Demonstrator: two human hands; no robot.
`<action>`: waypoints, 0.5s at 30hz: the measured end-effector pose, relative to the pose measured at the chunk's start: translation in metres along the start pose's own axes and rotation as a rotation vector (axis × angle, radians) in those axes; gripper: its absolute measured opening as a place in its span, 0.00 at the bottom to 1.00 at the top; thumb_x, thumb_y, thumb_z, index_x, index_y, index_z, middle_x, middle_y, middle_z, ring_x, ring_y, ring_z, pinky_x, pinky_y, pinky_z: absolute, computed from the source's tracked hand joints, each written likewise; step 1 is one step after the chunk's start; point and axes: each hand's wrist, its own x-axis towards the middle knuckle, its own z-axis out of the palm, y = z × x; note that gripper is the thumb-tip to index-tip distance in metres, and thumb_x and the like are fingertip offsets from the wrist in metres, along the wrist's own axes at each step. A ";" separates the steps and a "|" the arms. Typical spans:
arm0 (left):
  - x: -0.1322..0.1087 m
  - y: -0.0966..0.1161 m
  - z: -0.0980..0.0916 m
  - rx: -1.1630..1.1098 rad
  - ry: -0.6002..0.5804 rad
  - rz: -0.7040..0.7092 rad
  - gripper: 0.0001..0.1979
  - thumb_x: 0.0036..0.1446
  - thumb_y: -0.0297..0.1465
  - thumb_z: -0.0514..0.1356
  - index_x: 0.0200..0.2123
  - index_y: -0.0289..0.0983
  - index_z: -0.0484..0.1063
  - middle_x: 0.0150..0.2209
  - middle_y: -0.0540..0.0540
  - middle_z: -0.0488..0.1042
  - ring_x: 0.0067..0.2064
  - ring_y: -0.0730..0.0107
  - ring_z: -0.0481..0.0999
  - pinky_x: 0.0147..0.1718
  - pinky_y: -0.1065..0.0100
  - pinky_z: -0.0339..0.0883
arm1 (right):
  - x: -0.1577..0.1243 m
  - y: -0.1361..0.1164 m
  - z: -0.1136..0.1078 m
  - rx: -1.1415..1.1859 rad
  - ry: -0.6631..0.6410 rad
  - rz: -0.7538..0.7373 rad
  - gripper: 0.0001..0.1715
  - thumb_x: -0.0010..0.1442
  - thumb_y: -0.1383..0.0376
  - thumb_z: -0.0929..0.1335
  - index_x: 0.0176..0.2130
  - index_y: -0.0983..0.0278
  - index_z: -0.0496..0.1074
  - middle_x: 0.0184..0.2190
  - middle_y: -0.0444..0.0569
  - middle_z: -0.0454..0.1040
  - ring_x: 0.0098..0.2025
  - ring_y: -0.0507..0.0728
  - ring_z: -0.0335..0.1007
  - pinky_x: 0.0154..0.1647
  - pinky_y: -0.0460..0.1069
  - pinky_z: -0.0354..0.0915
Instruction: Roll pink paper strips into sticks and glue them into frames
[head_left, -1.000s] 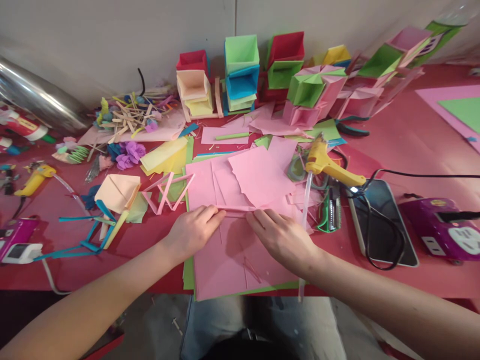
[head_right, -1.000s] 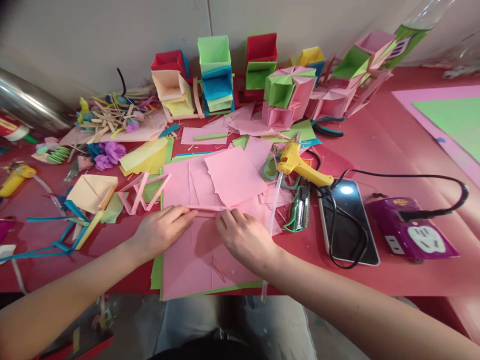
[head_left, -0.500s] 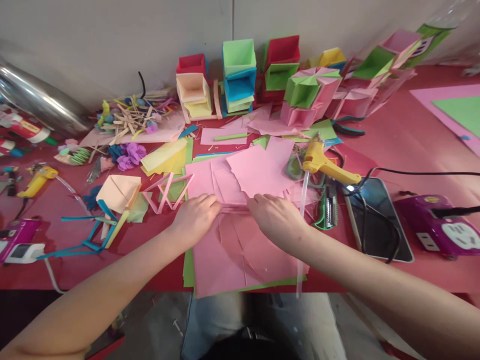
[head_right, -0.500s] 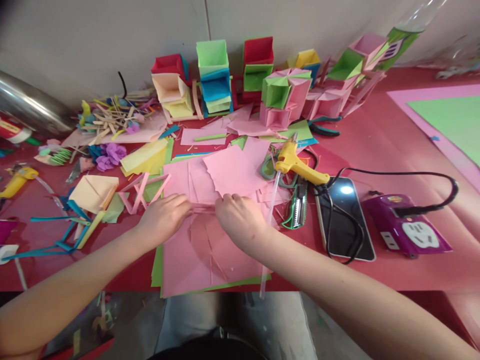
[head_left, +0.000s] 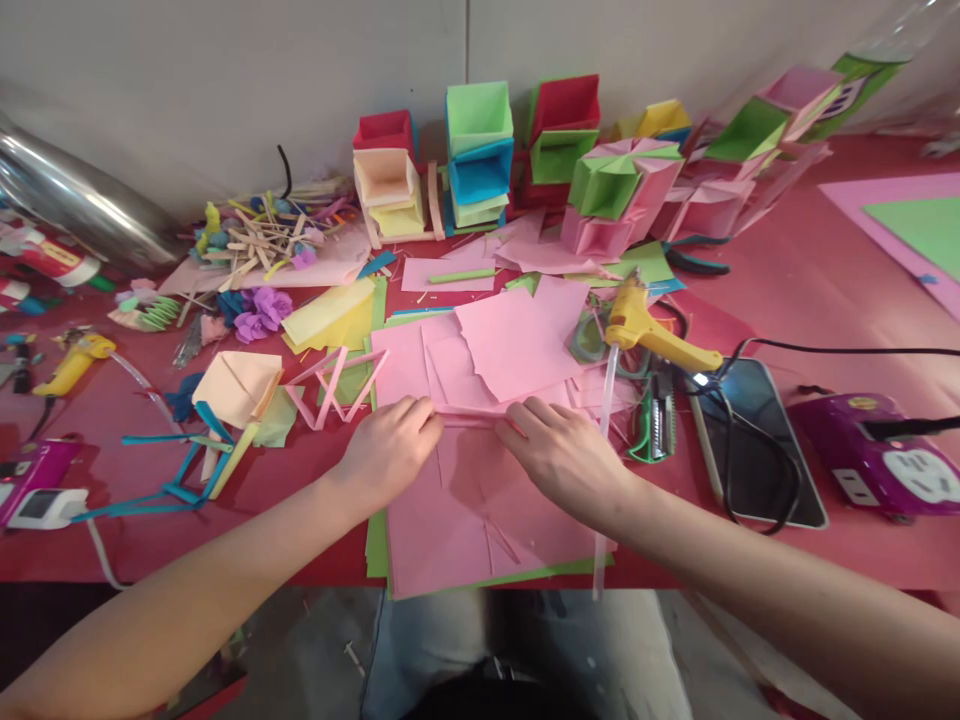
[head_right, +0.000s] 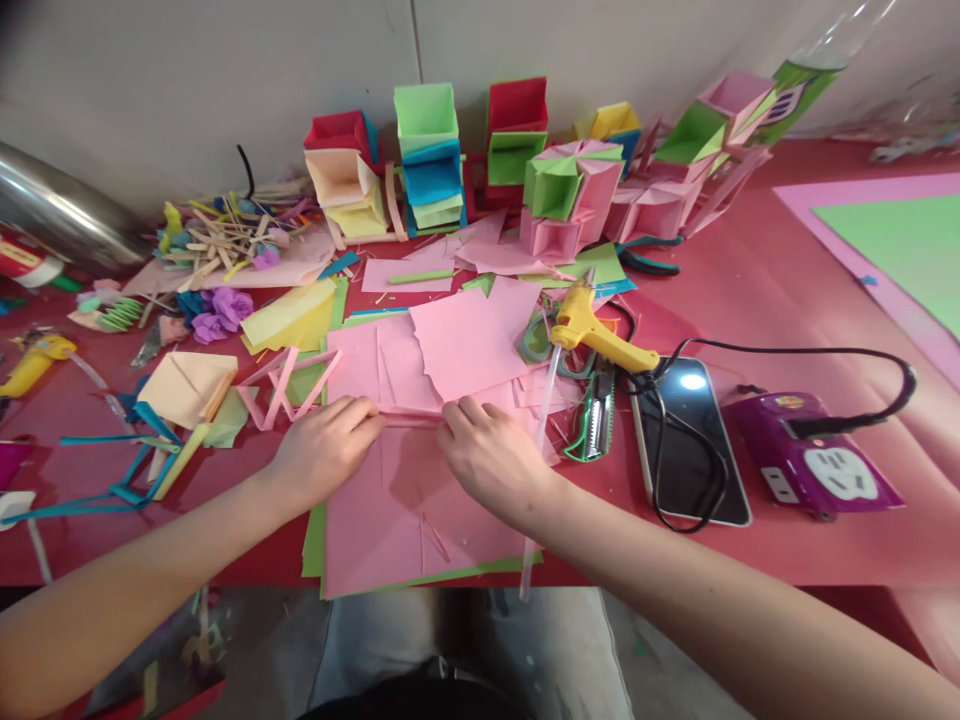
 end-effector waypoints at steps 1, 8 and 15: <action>0.000 -0.001 0.001 -0.010 -0.008 -0.015 0.10 0.55 0.19 0.50 0.31 0.33 0.70 0.31 0.44 0.70 0.33 0.65 0.70 0.26 0.67 0.65 | -0.001 0.000 0.001 -0.001 0.013 0.015 0.09 0.54 0.77 0.62 0.28 0.67 0.68 0.27 0.51 0.69 0.29 0.56 0.61 0.24 0.48 0.51; 0.012 -0.024 0.003 -0.313 -0.099 -0.006 0.07 0.58 0.28 0.53 0.31 0.35 0.71 0.30 0.48 0.72 0.35 0.68 0.71 0.31 0.69 0.64 | 0.007 0.000 -0.005 -0.001 -0.139 0.075 0.11 0.54 0.79 0.60 0.29 0.68 0.68 0.28 0.52 0.70 0.28 0.56 0.64 0.23 0.48 0.49; 0.021 -0.028 -0.001 -0.191 -0.175 0.091 0.09 0.57 0.22 0.51 0.34 0.36 0.70 0.31 0.48 0.72 0.34 0.68 0.70 0.29 0.69 0.61 | 0.028 0.005 -0.018 0.053 -0.361 0.156 0.10 0.57 0.77 0.60 0.36 0.69 0.68 0.29 0.52 0.72 0.30 0.55 0.68 0.24 0.48 0.50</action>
